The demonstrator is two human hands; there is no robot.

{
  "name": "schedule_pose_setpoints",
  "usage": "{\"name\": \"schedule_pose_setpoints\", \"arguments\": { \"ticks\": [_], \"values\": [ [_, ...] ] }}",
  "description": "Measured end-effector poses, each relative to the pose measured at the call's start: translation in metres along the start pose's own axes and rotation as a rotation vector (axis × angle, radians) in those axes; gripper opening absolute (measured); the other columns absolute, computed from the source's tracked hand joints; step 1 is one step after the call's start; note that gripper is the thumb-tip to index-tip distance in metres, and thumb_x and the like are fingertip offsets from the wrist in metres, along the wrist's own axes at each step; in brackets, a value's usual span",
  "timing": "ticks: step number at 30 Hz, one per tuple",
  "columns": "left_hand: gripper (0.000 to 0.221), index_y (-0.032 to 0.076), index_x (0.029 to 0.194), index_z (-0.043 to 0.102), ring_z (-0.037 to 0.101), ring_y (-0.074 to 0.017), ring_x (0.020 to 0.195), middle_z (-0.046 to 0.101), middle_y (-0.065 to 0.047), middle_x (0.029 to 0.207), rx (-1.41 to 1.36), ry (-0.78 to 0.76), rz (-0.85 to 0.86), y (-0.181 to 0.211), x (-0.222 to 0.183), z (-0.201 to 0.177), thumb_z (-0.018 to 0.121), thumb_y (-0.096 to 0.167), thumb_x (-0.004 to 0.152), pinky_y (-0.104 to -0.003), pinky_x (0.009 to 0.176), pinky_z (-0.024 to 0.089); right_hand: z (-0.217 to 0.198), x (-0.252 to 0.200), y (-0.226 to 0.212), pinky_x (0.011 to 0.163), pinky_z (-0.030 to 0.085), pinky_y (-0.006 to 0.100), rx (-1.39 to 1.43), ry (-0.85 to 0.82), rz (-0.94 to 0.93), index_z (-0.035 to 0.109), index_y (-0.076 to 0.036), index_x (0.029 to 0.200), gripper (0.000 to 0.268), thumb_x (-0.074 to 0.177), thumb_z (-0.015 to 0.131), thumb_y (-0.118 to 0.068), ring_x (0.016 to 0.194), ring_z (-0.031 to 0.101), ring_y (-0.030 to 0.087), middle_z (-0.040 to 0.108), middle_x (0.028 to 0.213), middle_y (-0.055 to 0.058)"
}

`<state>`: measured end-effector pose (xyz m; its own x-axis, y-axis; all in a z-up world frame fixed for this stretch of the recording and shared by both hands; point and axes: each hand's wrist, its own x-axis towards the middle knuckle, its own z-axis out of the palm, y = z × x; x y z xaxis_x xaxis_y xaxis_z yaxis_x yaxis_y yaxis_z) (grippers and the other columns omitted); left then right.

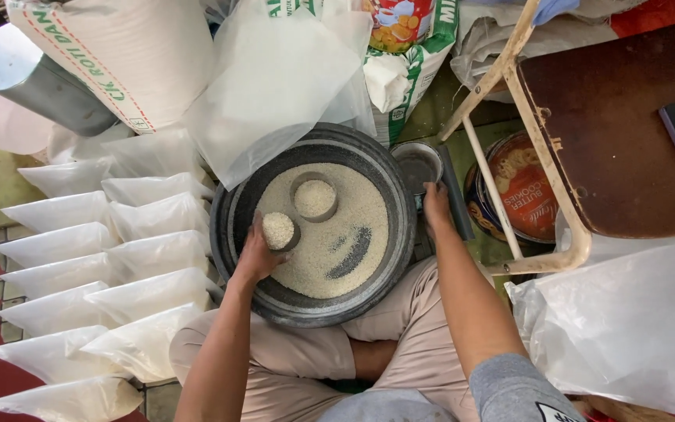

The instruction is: Scooping rice from a large basin into small plastic bags using a measuring cup for portioning.

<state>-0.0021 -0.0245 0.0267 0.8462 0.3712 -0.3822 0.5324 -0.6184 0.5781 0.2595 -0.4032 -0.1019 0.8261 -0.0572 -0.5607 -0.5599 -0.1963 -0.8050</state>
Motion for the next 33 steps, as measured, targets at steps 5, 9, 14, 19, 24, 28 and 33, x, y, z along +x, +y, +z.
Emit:
{"name": "schedule_pose_setpoints", "arguments": {
  "ticks": [5, 9, 14, 19, 24, 28, 33],
  "values": [
    [0.139, 0.005, 0.17, 0.002, 0.035, -0.0558, 0.149, 0.035, -0.037, 0.156, 0.015, 0.01, -0.001, -0.007, 0.002, 0.003, 0.098, 0.016, 0.07, -0.067, 0.12, 0.037, -0.009, -0.052, -0.04, 0.118, 0.034, 0.067, -0.212, 0.085, -0.154, 0.039, -0.002, 0.156, 0.078, 0.107, 0.038, -0.062, 0.144, 0.039, 0.053, 0.041, 0.154, 0.034],
    [0.142, 0.006, 0.17, 0.002, 0.035, -0.0561, 0.149, 0.035, -0.037, 0.157, -0.005, 0.014, 0.005, -0.002, -0.001, 0.001, 0.099, 0.018, 0.068, -0.067, 0.12, 0.037, -0.033, -0.059, -0.05, 0.112, 0.041, 0.063, -0.656, 0.303, -0.194, 0.045, -0.007, 0.149, 0.045, 0.11, 0.04, -0.029, 0.138, 0.044, 0.049, 0.04, 0.149, 0.026],
    [0.138, 0.004, 0.169, 0.005, 0.034, -0.0544, 0.15, 0.035, -0.036, 0.157, -0.052, 0.022, 0.002, -0.008, 0.002, 0.003, 0.099, 0.017, 0.069, -0.066, 0.121, 0.035, -0.048, 0.008, 0.03, 0.109, 0.038, 0.072, -0.954, 0.201, -0.152, 0.031, 0.009, 0.158, 0.077, 0.1, 0.063, -0.03, 0.138, 0.043, 0.06, 0.036, 0.154, 0.041],
    [0.138, 0.006, 0.17, 0.003, 0.034, -0.0534, 0.151, 0.033, -0.035, 0.16, -0.096, 0.028, -0.012, 0.003, -0.005, -0.005, 0.098, 0.013, 0.07, -0.065, 0.122, 0.035, -0.057, 0.047, 0.062, 0.093, 0.056, 0.063, -0.96, 0.081, -0.031, 0.056, 0.02, 0.131, 0.051, 0.092, 0.066, -0.011, 0.117, 0.063, 0.059, 0.062, 0.127, 0.042],
    [0.14, 0.007, 0.17, 0.0, 0.035, -0.052, 0.151, 0.032, -0.034, 0.162, -0.094, 0.03, -0.024, -0.009, 0.008, 0.004, 0.098, 0.014, 0.07, -0.063, 0.123, 0.036, -0.059, -0.012, 0.002, 0.078, 0.06, 0.063, -0.727, 0.108, -0.102, 0.071, 0.018, 0.119, 0.049, 0.089, 0.072, -0.02, 0.107, 0.068, 0.056, 0.069, 0.115, 0.041],
    [0.139, 0.007, 0.17, 0.003, 0.037, -0.0494, 0.151, 0.034, -0.032, 0.161, -0.103, 0.044, -0.026, -0.016, 0.009, 0.01, 0.099, 0.014, 0.07, -0.061, 0.122, 0.039, -0.061, -0.105, -0.044, 0.095, 0.05, 0.071, -0.678, 0.096, -0.214, 0.053, 0.023, 0.139, 0.068, 0.097, 0.067, -0.029, 0.124, 0.055, 0.062, 0.055, 0.133, 0.048],
    [0.138, 0.007, 0.17, 0.004, 0.04, -0.0493, 0.15, 0.037, -0.031, 0.159, -0.083, 0.066, -0.021, -0.021, 0.013, 0.013, 0.099, 0.013, 0.069, -0.061, 0.121, 0.041, -0.062, -0.171, -0.074, 0.09, 0.052, 0.071, -0.67, 0.218, -0.38, 0.057, 0.021, 0.133, 0.063, 0.103, 0.063, -0.034, 0.117, 0.06, 0.061, 0.06, 0.121, 0.047]
  ]
}}
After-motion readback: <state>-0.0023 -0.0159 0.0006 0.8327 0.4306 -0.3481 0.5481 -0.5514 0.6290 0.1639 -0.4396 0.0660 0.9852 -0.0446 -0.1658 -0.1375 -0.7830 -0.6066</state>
